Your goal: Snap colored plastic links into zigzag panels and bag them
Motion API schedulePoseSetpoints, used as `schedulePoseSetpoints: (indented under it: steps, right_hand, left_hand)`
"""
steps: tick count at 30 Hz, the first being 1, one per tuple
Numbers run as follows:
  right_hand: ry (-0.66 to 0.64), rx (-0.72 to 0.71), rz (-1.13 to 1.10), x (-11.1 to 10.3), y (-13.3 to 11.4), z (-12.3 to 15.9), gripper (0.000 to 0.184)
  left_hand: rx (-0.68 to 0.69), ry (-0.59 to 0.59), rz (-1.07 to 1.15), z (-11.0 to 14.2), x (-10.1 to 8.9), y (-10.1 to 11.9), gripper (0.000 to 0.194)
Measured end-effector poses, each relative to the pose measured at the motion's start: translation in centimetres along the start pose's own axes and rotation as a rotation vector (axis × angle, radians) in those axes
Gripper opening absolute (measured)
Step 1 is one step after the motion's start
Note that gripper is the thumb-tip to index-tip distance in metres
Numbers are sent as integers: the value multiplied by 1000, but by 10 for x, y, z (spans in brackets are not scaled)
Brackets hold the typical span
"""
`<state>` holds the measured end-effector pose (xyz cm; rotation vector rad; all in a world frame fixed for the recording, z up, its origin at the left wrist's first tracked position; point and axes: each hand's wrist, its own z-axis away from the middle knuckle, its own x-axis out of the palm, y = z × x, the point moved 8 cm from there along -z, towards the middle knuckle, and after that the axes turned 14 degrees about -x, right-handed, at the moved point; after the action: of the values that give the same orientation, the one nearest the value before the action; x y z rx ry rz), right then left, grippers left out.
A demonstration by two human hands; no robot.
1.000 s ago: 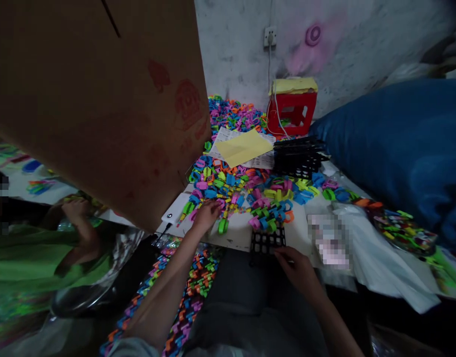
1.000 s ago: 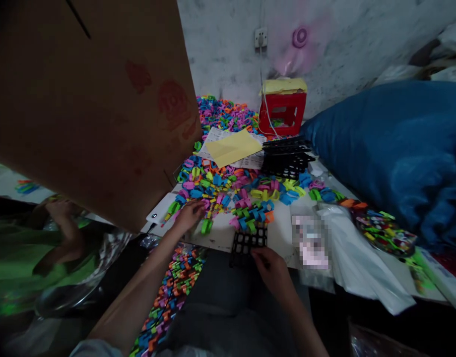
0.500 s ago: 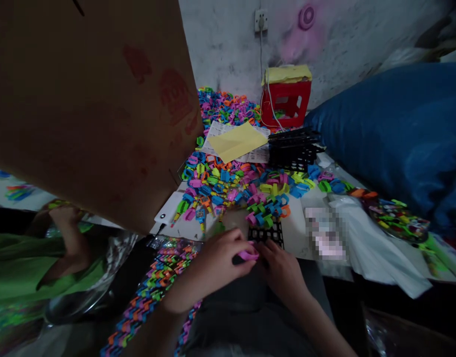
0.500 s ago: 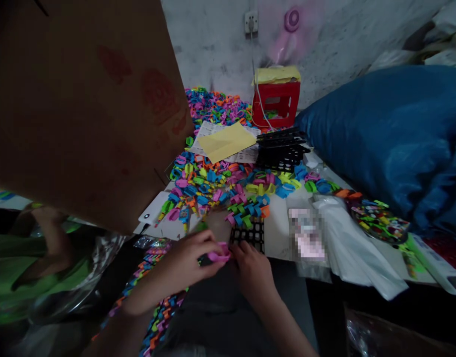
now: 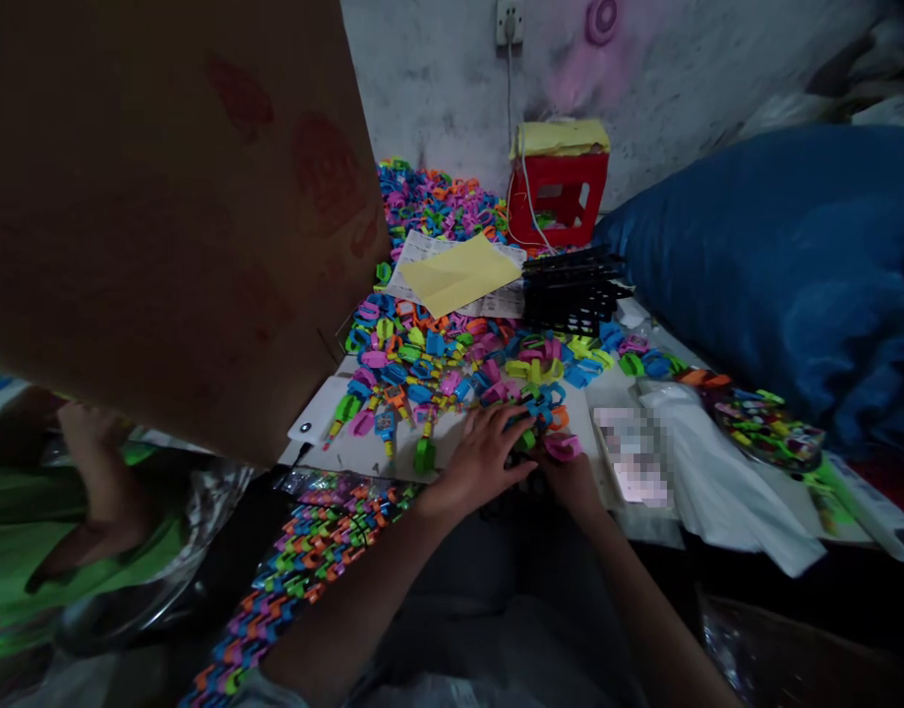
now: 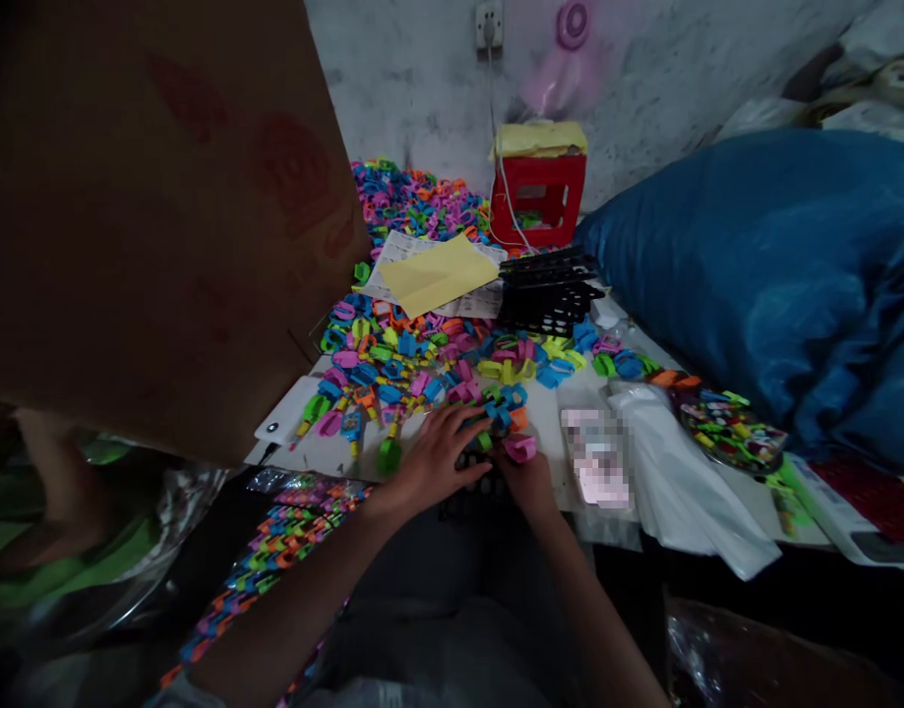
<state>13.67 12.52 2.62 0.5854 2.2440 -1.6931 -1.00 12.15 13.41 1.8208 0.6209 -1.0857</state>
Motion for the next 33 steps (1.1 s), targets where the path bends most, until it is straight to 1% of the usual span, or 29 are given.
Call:
schedulePoseSetpoints:
  steps: [3,6,7,9,11,12,15,18,20,21,22,23,25,26,27,29,31,33]
  right_hand:
    - [-104,-19,143,7,3,-1,24]
    - [-277,-99,221,18,2,-8,22]
    - [-329,-127,238,21,0,-10,22]
    - [-401,-153,277,25,-1,-15,23]
    - [-432,-161,305,27,-1,-20,23]
    - [-438,-162,311,27,-1,-22,22]
    - [-437,-161,308,22,-1,-24,20]
    - [-415,-169,286,16,-2,-23,21]
    - [-396,-188,232,13,-4,-19,22]
    - [-387,-188,203,12,-4,-16,22]
    - [-377,-176,177,11,-4,-13,24]
    - [-359,-152,155,10,-3,-8,26]
    - [-279,-89,122,1,2,3,33]
    - [-231,-66,97,-4,3,10,37]
    - [-179,-51,72,-10,4,17,41]
    - [-97,-41,52,-20,2,32,43]
    - [-73,-57,88,-25,-7,44,39]
    - [-86,-117,134,-24,-26,52,34]
  left_hand:
    - [-14,35,16,0,4,1,67]
    - [-60,81,22,-3,9,4,71]
    - [-85,100,14,-5,11,4,69]
    - [-141,134,-4,-9,15,3,58]
    - [-200,152,-12,-13,18,1,48]
    - [-230,158,-9,-15,18,-1,46]
    - [-296,158,-16,-20,17,1,46]
    - [-262,131,-49,-19,11,13,51]
    - [-217,132,-37,-11,-1,15,57]
    - [-215,143,-24,-4,-9,10,58]
    - [-240,164,-19,4,-17,-1,57]
    - [-297,188,-29,14,-26,-17,54]
    - [-486,223,-104,38,-38,-61,47]
    - [-589,219,-164,50,-39,-84,45]
    - [-676,196,-223,62,-38,-106,44]
    - [-769,131,-304,80,-28,-136,40]
    - [-790,75,-322,90,-18,-151,33]
    - [-776,59,-293,94,-18,-152,27]
